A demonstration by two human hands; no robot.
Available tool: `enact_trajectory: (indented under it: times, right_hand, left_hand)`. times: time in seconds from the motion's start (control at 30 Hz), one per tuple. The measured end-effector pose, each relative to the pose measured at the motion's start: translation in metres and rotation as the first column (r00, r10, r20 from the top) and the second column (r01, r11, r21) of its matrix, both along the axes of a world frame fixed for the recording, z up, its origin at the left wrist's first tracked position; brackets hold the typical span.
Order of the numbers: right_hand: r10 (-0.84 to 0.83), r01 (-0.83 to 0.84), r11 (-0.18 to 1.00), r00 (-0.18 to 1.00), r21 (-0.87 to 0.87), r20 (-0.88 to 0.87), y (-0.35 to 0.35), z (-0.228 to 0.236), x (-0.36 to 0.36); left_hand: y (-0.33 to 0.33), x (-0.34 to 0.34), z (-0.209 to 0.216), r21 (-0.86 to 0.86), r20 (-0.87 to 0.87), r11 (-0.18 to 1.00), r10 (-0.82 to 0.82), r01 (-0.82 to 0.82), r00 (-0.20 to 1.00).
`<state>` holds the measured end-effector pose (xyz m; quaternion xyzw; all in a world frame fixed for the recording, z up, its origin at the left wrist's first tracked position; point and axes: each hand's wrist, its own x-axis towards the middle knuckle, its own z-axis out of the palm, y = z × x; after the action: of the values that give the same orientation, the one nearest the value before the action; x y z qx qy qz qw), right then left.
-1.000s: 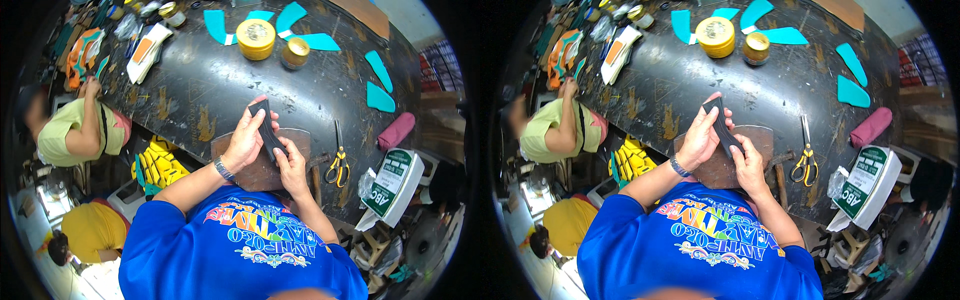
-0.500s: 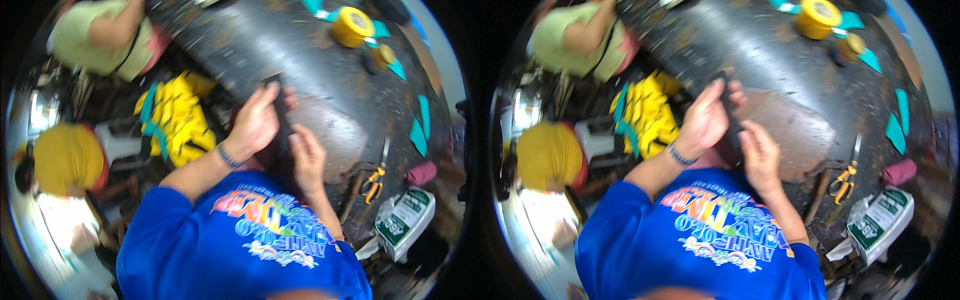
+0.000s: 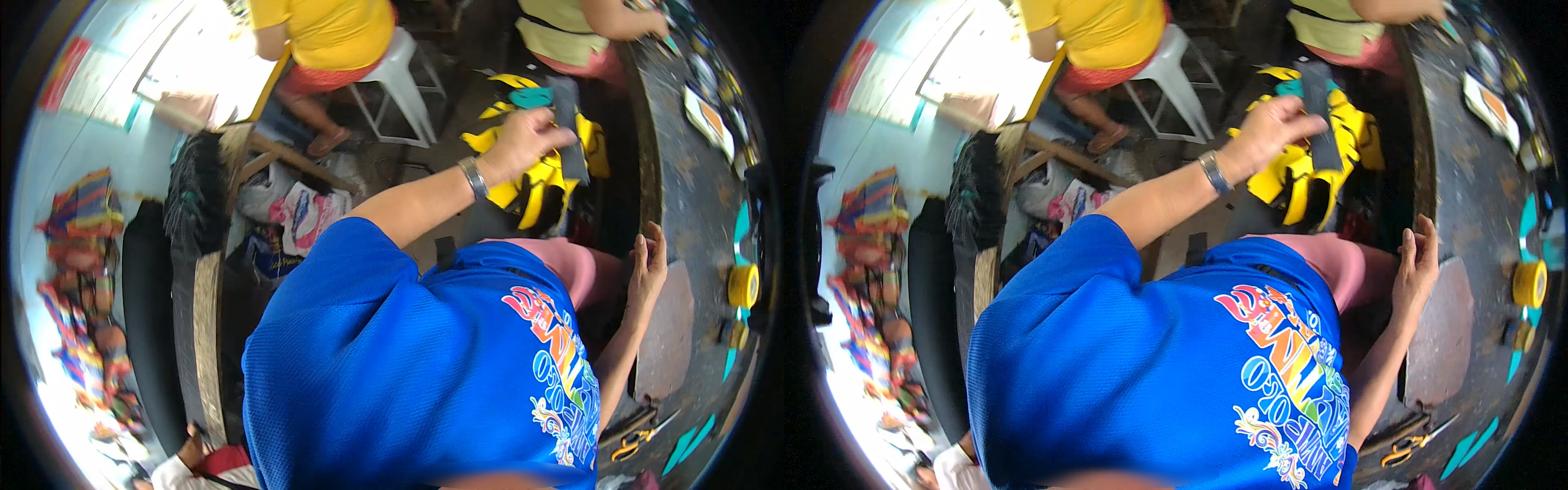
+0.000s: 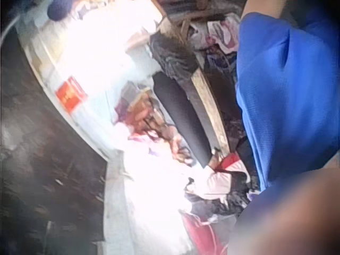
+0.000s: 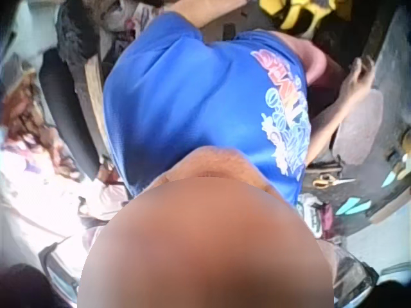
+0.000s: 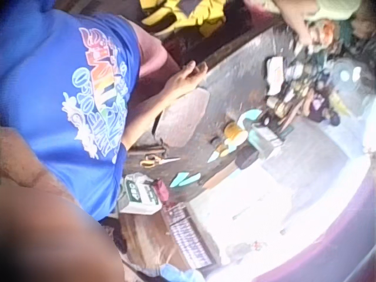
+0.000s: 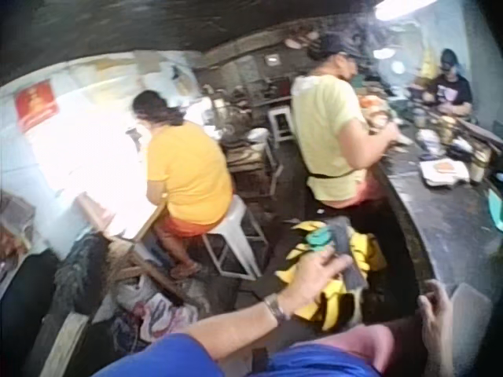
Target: The person cuts a black leather piece with scissors, then uses a hammer and nail to attach it to a reddish-brown leather base on a workbench. The person also handles a small metal fastener and positions the pieces for assembly.
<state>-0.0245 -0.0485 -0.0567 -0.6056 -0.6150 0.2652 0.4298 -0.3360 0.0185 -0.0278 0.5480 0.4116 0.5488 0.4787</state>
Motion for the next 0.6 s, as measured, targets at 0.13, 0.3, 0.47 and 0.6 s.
enact_trajectory:
  times: [0.13,0.3,0.47,0.6]
  right_hand:
    - [0.1,-0.081,0.991,0.979,-0.111,0.18,0.037,-0.064,0.009]
    - [0.087,0.024,0.978,0.854,-0.206,0.513,0.055,-0.154,0.047]
    - [0.206,0.094,0.9,0.77,-0.427,0.603,0.088,-0.19,0.08]
    - [0.134,0.104,0.951,0.71,-0.291,0.692,0.087,-0.202,0.086]
  left_hand:
    - [-0.012,-0.11,-0.02,-0.201,0.105,0.902,0.408,-0.383,0.907]
    - [-0.069,-0.233,-0.066,-0.25,0.306,0.727,0.686,-0.639,0.661]
    - [-0.118,-0.332,-0.089,-0.27,0.56,0.595,0.737,-0.757,0.379]
    - [-0.133,-0.402,-0.091,-0.229,0.656,0.436,0.73,-0.87,0.193]
